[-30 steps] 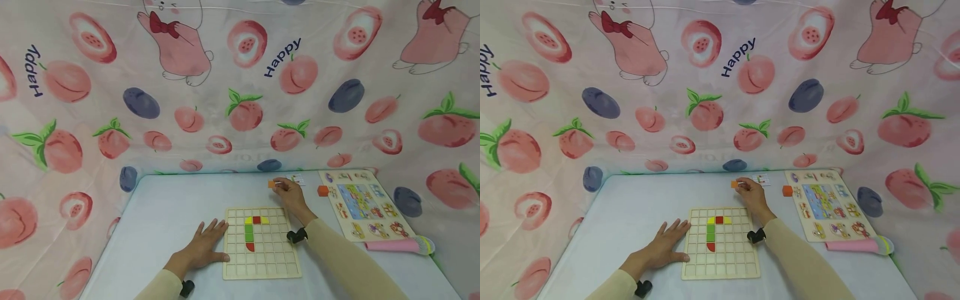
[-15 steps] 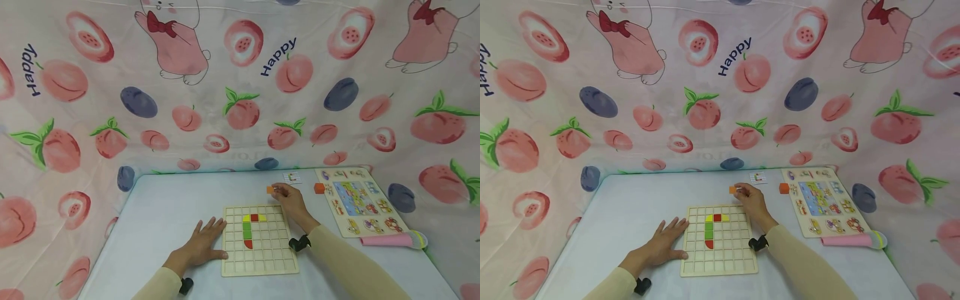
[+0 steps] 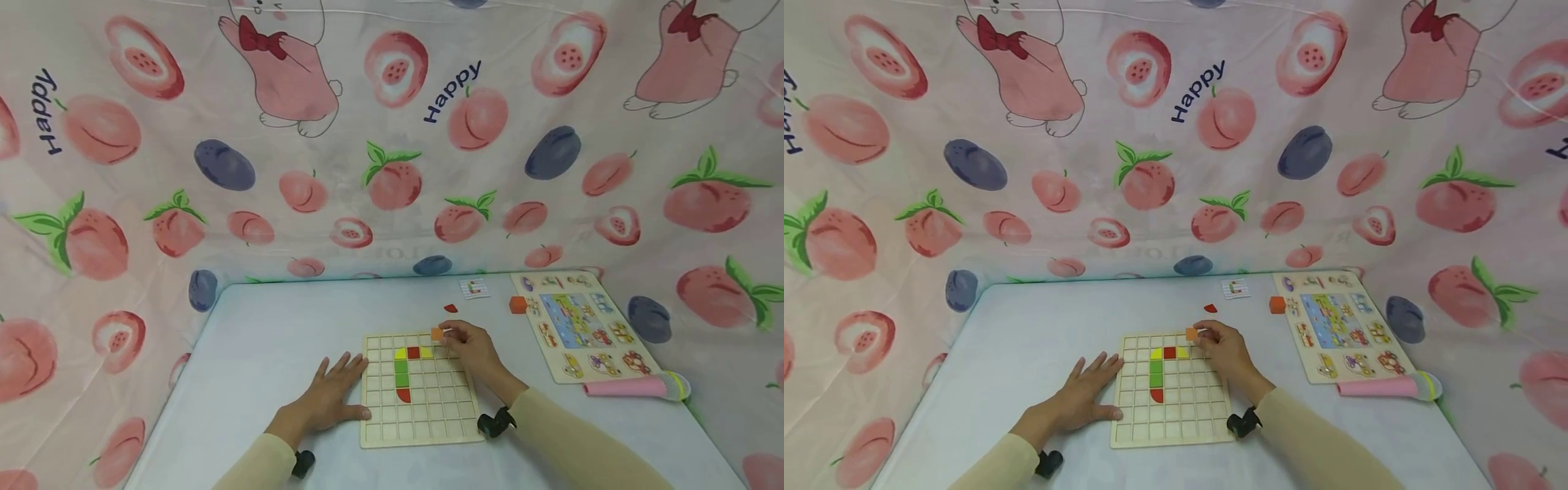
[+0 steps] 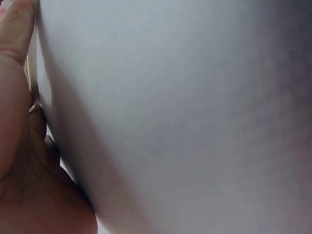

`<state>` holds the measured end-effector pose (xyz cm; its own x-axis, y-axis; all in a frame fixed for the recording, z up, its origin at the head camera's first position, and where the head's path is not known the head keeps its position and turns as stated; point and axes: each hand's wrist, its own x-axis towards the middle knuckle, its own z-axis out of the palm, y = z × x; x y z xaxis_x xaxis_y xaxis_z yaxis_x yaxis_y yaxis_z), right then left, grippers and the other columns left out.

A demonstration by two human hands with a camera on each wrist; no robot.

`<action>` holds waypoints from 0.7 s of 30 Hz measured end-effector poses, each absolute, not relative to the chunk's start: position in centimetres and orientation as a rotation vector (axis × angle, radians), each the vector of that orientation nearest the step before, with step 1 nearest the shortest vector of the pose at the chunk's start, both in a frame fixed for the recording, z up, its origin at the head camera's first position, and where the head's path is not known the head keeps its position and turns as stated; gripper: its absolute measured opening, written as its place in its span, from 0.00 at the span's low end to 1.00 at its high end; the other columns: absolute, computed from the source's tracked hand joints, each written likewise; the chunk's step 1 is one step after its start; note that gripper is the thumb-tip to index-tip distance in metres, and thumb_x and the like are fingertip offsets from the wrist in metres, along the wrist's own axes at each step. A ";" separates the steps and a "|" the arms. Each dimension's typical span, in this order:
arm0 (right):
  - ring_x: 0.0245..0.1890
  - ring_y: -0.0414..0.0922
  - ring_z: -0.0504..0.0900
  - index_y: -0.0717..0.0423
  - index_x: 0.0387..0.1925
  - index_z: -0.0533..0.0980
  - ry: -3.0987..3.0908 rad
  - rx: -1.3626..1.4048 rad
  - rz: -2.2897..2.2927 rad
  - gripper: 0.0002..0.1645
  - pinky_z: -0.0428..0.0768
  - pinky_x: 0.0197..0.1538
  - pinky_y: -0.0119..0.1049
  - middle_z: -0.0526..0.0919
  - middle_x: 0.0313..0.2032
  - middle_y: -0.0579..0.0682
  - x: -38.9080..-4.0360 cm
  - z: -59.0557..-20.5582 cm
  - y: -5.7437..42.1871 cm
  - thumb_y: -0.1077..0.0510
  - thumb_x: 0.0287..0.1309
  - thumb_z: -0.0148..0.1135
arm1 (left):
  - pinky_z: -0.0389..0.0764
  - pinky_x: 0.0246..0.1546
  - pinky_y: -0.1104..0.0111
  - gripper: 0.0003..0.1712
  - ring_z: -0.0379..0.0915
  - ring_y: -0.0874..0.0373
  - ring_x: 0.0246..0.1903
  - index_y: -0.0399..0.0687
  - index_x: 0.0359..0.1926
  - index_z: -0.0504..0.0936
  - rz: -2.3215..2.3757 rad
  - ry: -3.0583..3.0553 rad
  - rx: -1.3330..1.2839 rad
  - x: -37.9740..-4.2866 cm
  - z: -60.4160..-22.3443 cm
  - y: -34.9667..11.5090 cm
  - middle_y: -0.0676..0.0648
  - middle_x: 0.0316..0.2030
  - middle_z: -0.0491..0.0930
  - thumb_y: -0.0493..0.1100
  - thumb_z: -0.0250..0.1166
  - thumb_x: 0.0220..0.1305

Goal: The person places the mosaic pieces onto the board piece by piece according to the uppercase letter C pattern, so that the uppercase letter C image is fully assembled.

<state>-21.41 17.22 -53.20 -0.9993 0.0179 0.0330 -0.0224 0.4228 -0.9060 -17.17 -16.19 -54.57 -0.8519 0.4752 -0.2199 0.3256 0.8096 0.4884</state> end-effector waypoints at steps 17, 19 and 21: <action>0.36 0.40 0.78 0.49 0.48 0.87 -2.831 0.212 1.618 0.12 0.79 0.39 0.28 0.86 0.35 0.42 -15.3 -54.3 14.6 0.63 0.63 0.73 | 0.32 0.83 0.40 0.63 0.37 0.45 0.85 0.52 0.84 0.55 0.640 2.665 0.622 -17.3 -54.8 -16.3 0.49 0.84 0.51 0.73 0.72 0.58; 0.36 0.39 0.77 0.49 0.47 0.87 -2.857 0.250 1.565 0.12 0.79 0.39 0.27 0.84 0.35 0.41 -14.9 -54.6 14.4 0.62 0.63 0.74 | 0.32 0.83 0.40 0.63 0.37 0.45 0.85 0.53 0.84 0.55 0.647 2.663 0.618 -17.3 -54.8 -16.2 0.49 0.84 0.51 0.73 0.72 0.58; 0.36 0.37 0.75 0.48 0.45 0.87 -2.881 0.292 1.495 0.11 0.78 0.39 0.29 0.84 0.35 0.39 -14.7 -54.9 14.3 0.61 0.61 0.75 | 0.31 0.83 0.40 0.63 0.37 0.46 0.85 0.53 0.84 0.55 0.652 2.662 0.618 -17.3 -54.8 -16.2 0.49 0.84 0.51 0.73 0.72 0.58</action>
<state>-14.68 14.26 -54.87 -0.9772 -0.2114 -0.0216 -0.1040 0.5644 -0.8189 -17.30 -16.23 -54.82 -0.8512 0.4812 -0.2097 0.3299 0.8011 0.4994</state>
